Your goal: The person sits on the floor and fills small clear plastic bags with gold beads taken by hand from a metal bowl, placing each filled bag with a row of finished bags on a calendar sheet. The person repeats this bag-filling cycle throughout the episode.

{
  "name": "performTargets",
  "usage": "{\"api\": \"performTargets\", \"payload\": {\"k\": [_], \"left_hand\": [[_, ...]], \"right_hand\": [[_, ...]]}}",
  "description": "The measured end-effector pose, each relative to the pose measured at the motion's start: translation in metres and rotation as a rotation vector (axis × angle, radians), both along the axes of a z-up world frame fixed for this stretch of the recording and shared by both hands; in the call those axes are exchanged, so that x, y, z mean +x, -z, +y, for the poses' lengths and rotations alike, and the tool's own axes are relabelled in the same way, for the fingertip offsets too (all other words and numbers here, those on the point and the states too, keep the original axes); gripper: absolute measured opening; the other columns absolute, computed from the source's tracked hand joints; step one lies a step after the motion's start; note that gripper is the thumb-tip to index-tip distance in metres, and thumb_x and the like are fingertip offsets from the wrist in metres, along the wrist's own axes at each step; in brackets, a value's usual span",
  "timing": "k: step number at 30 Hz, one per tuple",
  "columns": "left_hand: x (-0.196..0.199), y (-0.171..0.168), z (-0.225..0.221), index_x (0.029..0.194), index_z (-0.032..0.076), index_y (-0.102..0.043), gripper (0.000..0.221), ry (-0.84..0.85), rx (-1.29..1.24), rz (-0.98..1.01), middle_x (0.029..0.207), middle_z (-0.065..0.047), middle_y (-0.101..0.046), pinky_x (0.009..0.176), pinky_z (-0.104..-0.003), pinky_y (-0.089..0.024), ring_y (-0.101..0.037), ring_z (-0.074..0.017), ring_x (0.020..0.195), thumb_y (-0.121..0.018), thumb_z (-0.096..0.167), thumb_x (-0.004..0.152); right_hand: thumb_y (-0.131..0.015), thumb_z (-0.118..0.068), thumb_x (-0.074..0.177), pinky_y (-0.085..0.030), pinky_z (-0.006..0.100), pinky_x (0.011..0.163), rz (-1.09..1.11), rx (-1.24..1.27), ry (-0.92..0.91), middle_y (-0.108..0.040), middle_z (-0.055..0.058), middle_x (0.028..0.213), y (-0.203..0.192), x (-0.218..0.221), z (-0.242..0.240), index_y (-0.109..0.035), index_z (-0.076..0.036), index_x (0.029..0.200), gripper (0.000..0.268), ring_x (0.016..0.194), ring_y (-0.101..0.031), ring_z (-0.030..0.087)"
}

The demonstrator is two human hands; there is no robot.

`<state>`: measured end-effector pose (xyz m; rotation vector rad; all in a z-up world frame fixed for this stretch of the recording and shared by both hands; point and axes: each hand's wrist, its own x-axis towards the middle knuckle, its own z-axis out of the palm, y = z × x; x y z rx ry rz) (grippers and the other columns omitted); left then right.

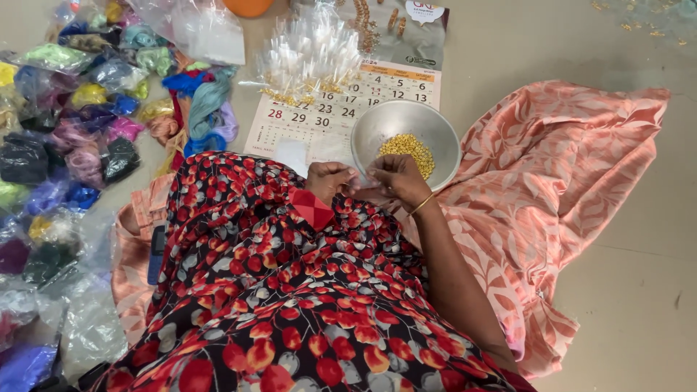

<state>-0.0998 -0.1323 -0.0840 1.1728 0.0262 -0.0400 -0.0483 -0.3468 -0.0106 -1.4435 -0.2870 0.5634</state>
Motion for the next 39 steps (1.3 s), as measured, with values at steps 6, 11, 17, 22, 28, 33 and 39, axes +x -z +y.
{"api": "performTargets", "payload": {"k": [6,11,17,22,28,33,39], "left_hand": [[-0.001,-0.007,-0.002,0.095,-0.007,-0.077,0.012,-0.105,0.0,-0.02,0.077,-0.015,-0.075,0.054,-0.031,-0.059,-0.071,-0.0185,0.061,-0.073,0.004,0.093],[-0.001,-0.013,-0.003,0.097,-0.006,-0.076,0.016,-0.11,-0.039,0.01,0.076,-0.014,-0.075,0.052,-0.029,-0.057,-0.071,-0.0175,0.061,-0.072,0.009,0.096],[-0.004,-0.029,-0.009,0.104,-0.002,-0.072,0.028,-0.373,0.4,-0.097,0.088,-0.012,-0.074,0.056,-0.027,-0.058,-0.068,-0.0127,0.07,-0.08,0.022,0.091],[-0.014,-0.074,-0.022,0.096,-0.002,-0.07,0.033,-0.415,0.76,-0.327,0.097,-0.013,-0.068,0.052,-0.029,-0.054,-0.061,-0.0131,0.065,-0.088,0.023,0.084],[-0.008,-0.066,-0.025,0.087,-0.003,-0.07,0.022,-0.44,0.731,-0.313,0.074,-0.008,-0.068,0.053,-0.027,-0.049,-0.059,-0.011,0.06,-0.084,0.014,0.085],[-0.008,-0.062,-0.018,0.082,-0.005,-0.069,0.014,-0.419,0.686,-0.335,0.068,-0.008,-0.065,0.052,-0.027,-0.045,-0.055,-0.0094,0.056,-0.077,0.004,0.089],[-0.01,-0.071,-0.012,0.082,-0.004,-0.07,0.013,-0.418,0.723,-0.343,0.066,-0.009,-0.066,0.051,-0.028,-0.043,-0.056,-0.0102,0.055,-0.075,0.004,0.091]], "right_hand": [[-0.069,0.004,0.091,-0.043,0.021,0.044,0.028,0.053,0.006,-0.068,0.005,0.069,-0.003,-0.002,0.0,-0.073,0.002,0.09,0.004,0.049,-0.058,0.008],[-0.07,0.003,0.091,-0.04,0.021,0.043,-0.029,0.054,0.066,-0.067,0.002,0.069,0.009,-0.002,0.008,-0.07,0.0,0.085,0.006,0.05,-0.054,0.006],[-0.079,-0.001,0.087,-0.041,0.021,0.047,-0.347,-0.103,0.167,-0.065,0.002,0.066,0.012,-0.004,0.014,-0.067,0.0,0.075,0.017,0.054,-0.052,0.005],[-0.083,-0.005,0.083,-0.047,0.025,0.045,-0.39,-0.229,0.234,-0.066,0.004,0.062,-0.01,-0.016,0.024,-0.066,0.001,0.069,0.023,0.052,-0.058,0.007],[-0.086,-0.007,0.078,-0.051,0.028,0.045,-0.421,-0.364,0.266,-0.069,0.006,0.061,-0.02,-0.026,0.034,-0.068,0.002,0.067,0.022,0.05,-0.062,0.009],[-0.088,-0.008,0.076,-0.047,0.026,0.046,-0.513,-0.363,0.258,-0.068,0.007,0.061,-0.022,-0.03,0.037,-0.068,0.002,0.066,0.025,0.051,-0.058,0.008],[-0.086,-0.009,0.084,-0.04,0.025,0.045,-0.45,-0.217,0.237,-0.062,0.003,0.058,-0.003,-0.023,0.036,-0.062,0.001,0.064,0.033,0.053,-0.05,0.005]]}}
